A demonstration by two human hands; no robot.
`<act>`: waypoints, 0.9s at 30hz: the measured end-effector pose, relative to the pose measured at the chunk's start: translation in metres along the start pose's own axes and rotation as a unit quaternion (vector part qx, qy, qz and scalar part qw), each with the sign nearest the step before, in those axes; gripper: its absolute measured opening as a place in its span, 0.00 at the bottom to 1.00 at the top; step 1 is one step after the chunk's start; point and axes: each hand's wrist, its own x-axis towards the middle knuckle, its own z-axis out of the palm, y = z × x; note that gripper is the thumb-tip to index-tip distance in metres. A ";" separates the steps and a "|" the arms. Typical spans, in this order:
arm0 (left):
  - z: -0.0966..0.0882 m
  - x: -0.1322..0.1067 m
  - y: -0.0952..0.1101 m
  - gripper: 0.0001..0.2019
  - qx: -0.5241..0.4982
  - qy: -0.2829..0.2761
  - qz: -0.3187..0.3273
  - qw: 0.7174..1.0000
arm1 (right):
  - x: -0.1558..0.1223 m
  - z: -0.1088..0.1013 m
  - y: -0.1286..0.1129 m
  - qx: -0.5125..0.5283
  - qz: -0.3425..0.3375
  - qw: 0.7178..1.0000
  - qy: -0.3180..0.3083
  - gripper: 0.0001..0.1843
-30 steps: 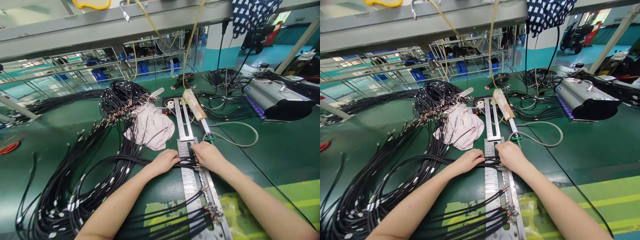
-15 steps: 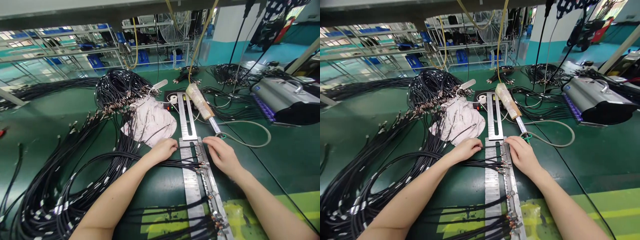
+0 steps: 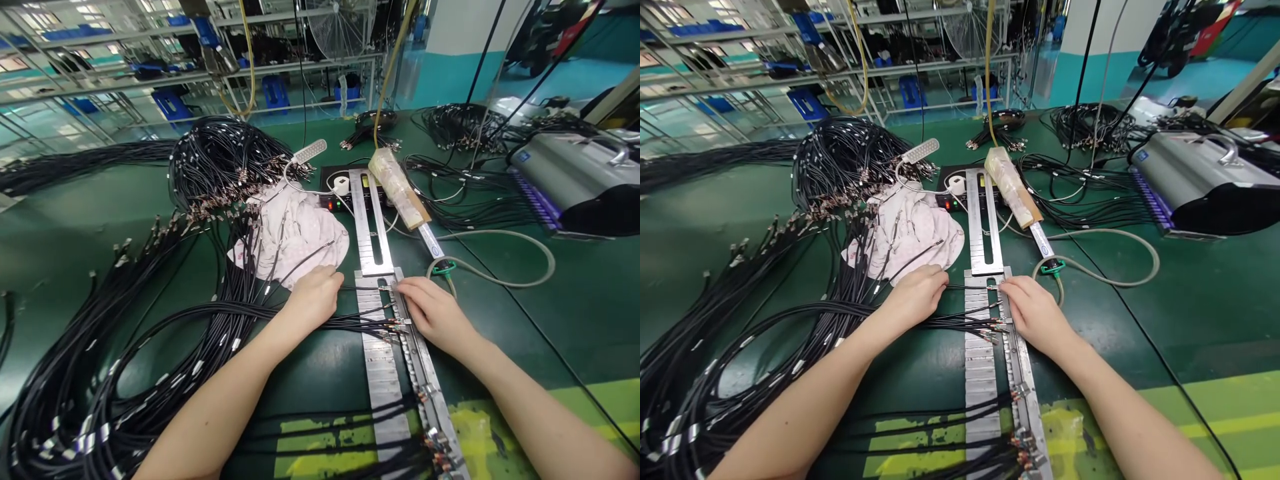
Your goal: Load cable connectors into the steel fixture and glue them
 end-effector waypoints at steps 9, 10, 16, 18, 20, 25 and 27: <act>0.005 -0.001 0.000 0.13 0.010 0.041 0.043 0.998 | 0.005 0.003 0.000 -0.019 0.014 0.999 -0.022 0.20; 0.006 -0.001 0.000 0.14 -0.006 0.046 0.050 0.998 | 0.006 0.003 0.000 -0.022 0.015 0.999 -0.026 0.20; 0.009 -0.001 -0.004 0.19 -0.099 0.064 0.083 0.990 | 0.010 0.005 -0.001 -0.064 0.025 0.995 -0.076 0.24; 0.011 -0.002 -0.004 0.18 -0.112 0.078 0.085 0.987 | 0.011 0.004 -0.002 -0.086 0.015 0.991 -0.101 0.24; 0.014 -0.003 -0.004 0.18 -0.109 0.091 0.088 0.986 | 0.013 0.003 -0.003 -0.108 0.004 0.987 -0.123 0.23; 0.022 -0.002 -0.007 0.21 -0.099 0.067 0.105 0.987 | 0.019 0.000 -0.008 -0.175 -0.001 0.973 -0.148 0.19; 0.024 -0.002 -0.008 0.22 -0.079 0.046 0.106 0.990 | 0.021 0.000 -0.010 -0.192 0.000 0.970 -0.147 0.15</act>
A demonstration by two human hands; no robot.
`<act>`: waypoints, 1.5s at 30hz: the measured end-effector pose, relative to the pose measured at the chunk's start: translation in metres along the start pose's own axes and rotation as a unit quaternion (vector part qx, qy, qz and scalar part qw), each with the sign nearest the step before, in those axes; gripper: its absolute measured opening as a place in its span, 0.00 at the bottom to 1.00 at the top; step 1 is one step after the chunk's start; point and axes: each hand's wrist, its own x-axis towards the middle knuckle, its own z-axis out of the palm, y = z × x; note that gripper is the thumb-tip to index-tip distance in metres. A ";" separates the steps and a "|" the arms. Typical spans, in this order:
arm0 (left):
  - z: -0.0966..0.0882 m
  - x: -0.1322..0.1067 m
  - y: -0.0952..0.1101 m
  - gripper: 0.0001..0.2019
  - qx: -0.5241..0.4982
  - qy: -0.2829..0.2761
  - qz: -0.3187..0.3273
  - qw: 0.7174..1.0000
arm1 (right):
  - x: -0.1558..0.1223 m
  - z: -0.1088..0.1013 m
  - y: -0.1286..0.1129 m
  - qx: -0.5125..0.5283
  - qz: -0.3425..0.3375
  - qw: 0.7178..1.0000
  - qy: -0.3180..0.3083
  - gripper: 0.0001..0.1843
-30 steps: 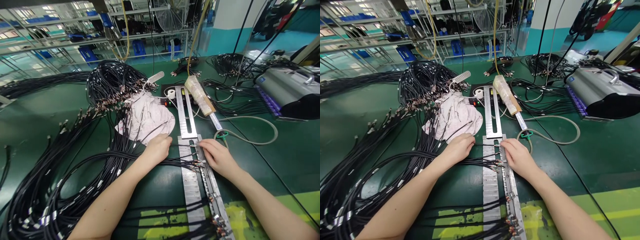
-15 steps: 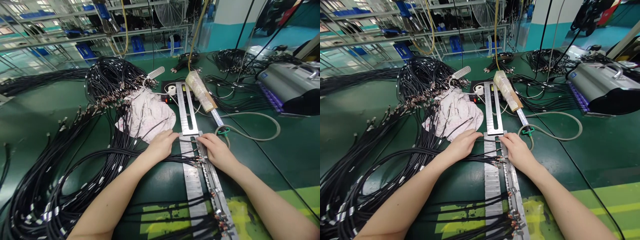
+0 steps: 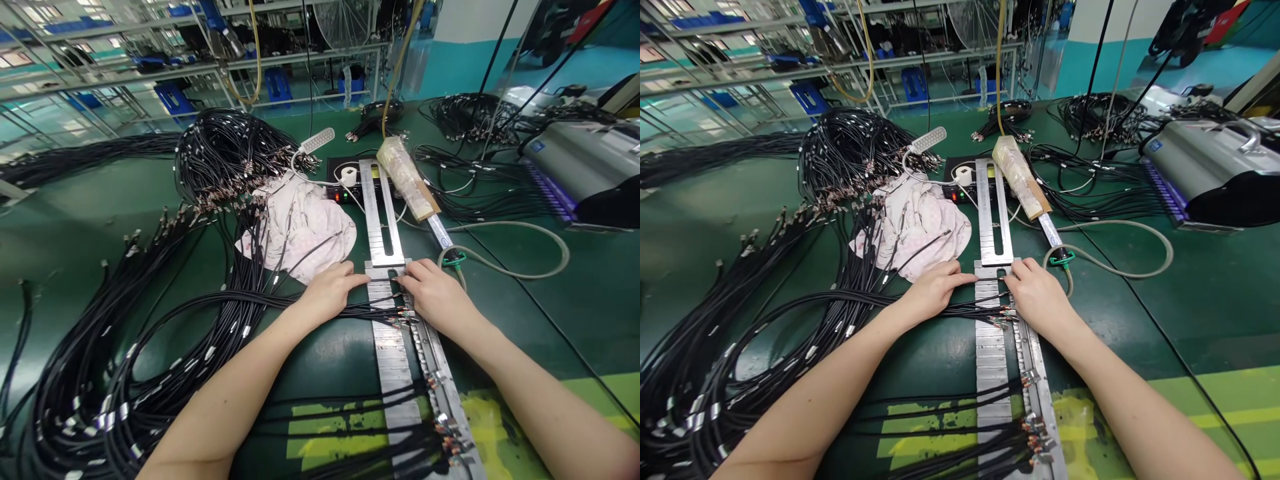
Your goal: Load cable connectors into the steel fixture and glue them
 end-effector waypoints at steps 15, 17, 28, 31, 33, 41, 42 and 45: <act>-0.008 -0.002 0.024 0.19 0.152 -0.027 0.005 0.988 | 0.005 0.011 0.000 0.068 -0.013 0.997 0.014 0.27; -0.008 -0.003 0.025 0.18 0.143 -0.027 0.000 0.989 | 0.005 0.011 0.000 0.075 -0.008 0.997 0.015 0.27; -0.017 -0.007 0.019 0.05 -0.032 -0.096 0.011 0.995 | -0.013 0.020 0.015 0.241 0.011 0.968 0.075 0.26; -0.018 -0.006 0.021 0.08 -0.046 -0.059 -0.028 0.997 | -0.013 0.018 0.015 0.266 0.025 0.961 0.071 0.27; -0.018 -0.005 0.022 0.10 -0.023 -0.051 -0.054 0.997 | -0.013 0.016 0.015 0.286 0.043 0.954 0.075 0.28; -0.007 0.003 0.026 0.11 0.072 -0.073 -0.075 0.992 | -0.013 0.013 0.014 0.273 0.046 0.958 0.072 0.27; -0.005 0.003 0.026 0.11 0.077 -0.072 -0.072 0.992 | -0.013 0.014 0.013 0.260 0.039 0.962 0.073 0.27; 0.002 0.003 0.024 0.11 0.088 -0.071 -0.056 0.992 | -0.014 0.016 0.012 0.218 0.009 0.973 0.068 0.27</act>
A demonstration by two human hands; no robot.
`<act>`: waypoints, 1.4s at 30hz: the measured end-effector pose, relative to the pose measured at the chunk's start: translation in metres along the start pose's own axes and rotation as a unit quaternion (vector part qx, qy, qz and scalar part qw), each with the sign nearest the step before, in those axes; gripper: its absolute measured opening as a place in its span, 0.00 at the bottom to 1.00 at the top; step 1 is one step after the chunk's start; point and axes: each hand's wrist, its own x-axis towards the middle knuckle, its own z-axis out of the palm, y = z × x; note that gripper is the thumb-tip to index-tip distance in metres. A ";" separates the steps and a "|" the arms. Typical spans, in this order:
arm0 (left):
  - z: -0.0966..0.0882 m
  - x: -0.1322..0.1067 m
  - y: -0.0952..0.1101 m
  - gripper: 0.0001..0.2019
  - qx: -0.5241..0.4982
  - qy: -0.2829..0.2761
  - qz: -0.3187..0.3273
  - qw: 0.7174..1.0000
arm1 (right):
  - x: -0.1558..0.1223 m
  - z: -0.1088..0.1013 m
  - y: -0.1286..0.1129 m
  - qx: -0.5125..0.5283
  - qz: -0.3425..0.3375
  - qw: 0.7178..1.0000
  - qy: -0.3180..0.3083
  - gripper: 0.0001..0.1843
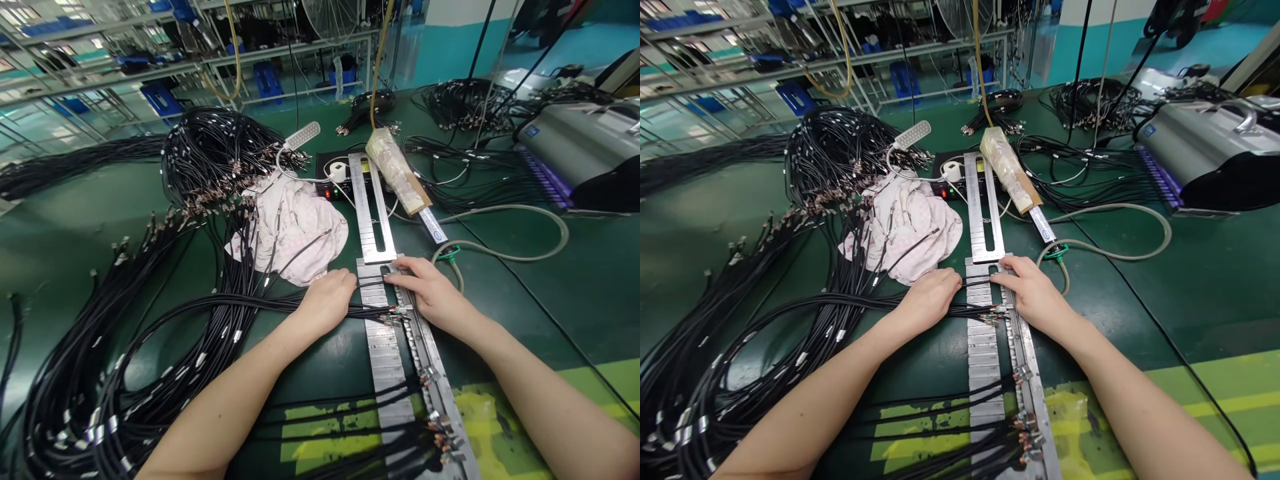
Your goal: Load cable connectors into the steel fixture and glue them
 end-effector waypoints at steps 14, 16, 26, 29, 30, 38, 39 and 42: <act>0.003 -0.002 -0.010 0.19 -0.033 0.047 0.068 0.996 | 0.012 -0.009 -0.017 -0.191 -0.036 0.978 -0.071 0.21; 0.002 -0.003 -0.010 0.20 -0.034 0.058 0.066 0.996 | 0.012 -0.009 -0.018 -0.194 -0.034 0.978 -0.072 0.21; -0.015 -0.009 0.002 0.12 0.010 0.034 0.066 0.997 | 0.004 0.002 -0.005 -0.081 -0.009 0.997 -0.009 0.22; -0.018 -0.014 0.001 0.09 -0.008 -0.012 0.074 0.997 | 0.001 0.002 -0.003 -0.024 -0.017 0.999 0.015 0.23; -0.019 -0.015 0.000 0.09 -0.023 -0.028 0.074 0.997 | 0.000 0.000 -0.003 -0.009 -0.020 1.000 0.014 0.22; -0.023 -0.015 -0.004 0.05 -0.101 -0.055 0.093 0.989 | 0.001 -0.014 -0.007 0.060 -0.003 0.998 -0.015 0.21; -0.024 -0.015 -0.006 0.05 -0.123 -0.056 0.097 0.986 | 0.001 -0.015 -0.007 0.063 -0.002 0.998 -0.025 0.21; -0.027 -0.015 -0.011 0.06 -0.197 -0.034 0.091 0.976 | 0.001 -0.020 -0.008 0.055 0.014 0.997 -0.060 0.20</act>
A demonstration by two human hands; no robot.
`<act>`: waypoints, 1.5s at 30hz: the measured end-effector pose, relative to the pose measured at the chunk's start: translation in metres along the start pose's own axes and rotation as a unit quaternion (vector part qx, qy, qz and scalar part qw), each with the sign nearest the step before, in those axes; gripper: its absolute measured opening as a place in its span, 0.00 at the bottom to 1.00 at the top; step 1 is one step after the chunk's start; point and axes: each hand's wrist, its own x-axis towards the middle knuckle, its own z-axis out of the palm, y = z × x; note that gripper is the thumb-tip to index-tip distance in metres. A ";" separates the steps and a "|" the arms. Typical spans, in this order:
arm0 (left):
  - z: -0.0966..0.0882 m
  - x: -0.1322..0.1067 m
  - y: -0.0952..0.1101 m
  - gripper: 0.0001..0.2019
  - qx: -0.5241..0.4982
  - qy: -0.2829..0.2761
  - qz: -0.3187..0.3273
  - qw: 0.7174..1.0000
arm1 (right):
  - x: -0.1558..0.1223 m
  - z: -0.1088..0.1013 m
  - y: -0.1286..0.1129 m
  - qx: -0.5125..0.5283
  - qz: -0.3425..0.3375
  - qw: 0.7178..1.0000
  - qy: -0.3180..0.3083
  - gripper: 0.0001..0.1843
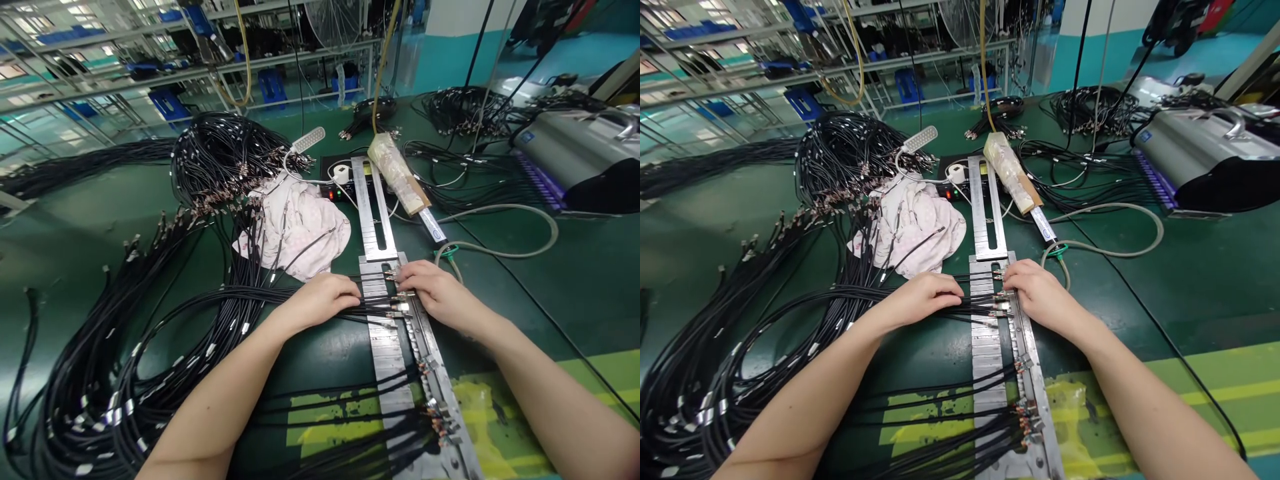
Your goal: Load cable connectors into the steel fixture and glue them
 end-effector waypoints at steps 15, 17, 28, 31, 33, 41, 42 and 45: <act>0.019 0.009 0.003 0.12 0.225 0.037 -0.076 0.971 | -0.001 0.000 -0.005 -0.021 0.060 0.998 0.011 0.20; 0.017 0.009 0.005 0.12 0.237 0.031 -0.082 0.968 | -0.001 -0.001 -0.006 -0.025 0.057 0.998 0.007 0.20; 0.020 0.011 0.004 0.11 0.223 0.038 -0.059 0.972 | 0.000 0.011 -0.010 -0.182 -0.009 0.983 -0.023 0.26; 0.019 0.007 0.002 0.17 0.216 0.037 -0.043 0.975 | 0.002 0.011 -0.013 -0.225 -0.020 0.973 -0.044 0.24; 0.018 0.004 0.003 0.18 0.248 0.033 -0.024 0.968 | 0.003 0.010 -0.017 -0.243 -0.021 0.968 -0.056 0.23; 0.018 0.001 0.014 0.15 0.302 0.033 0.006 0.953 | 0.004 0.013 -0.018 -0.231 -0.014 0.972 -0.047 0.21; 0.017 0.001 0.014 0.14 0.300 0.033 0.013 0.953 | 0.003 0.014 -0.014 -0.211 -0.013 0.977 -0.041 0.22; 0.014 -0.002 0.012 0.08 0.297 0.033 0.025 0.954 | 0.000 0.015 -0.002 -0.138 -0.004 0.990 -0.011 0.24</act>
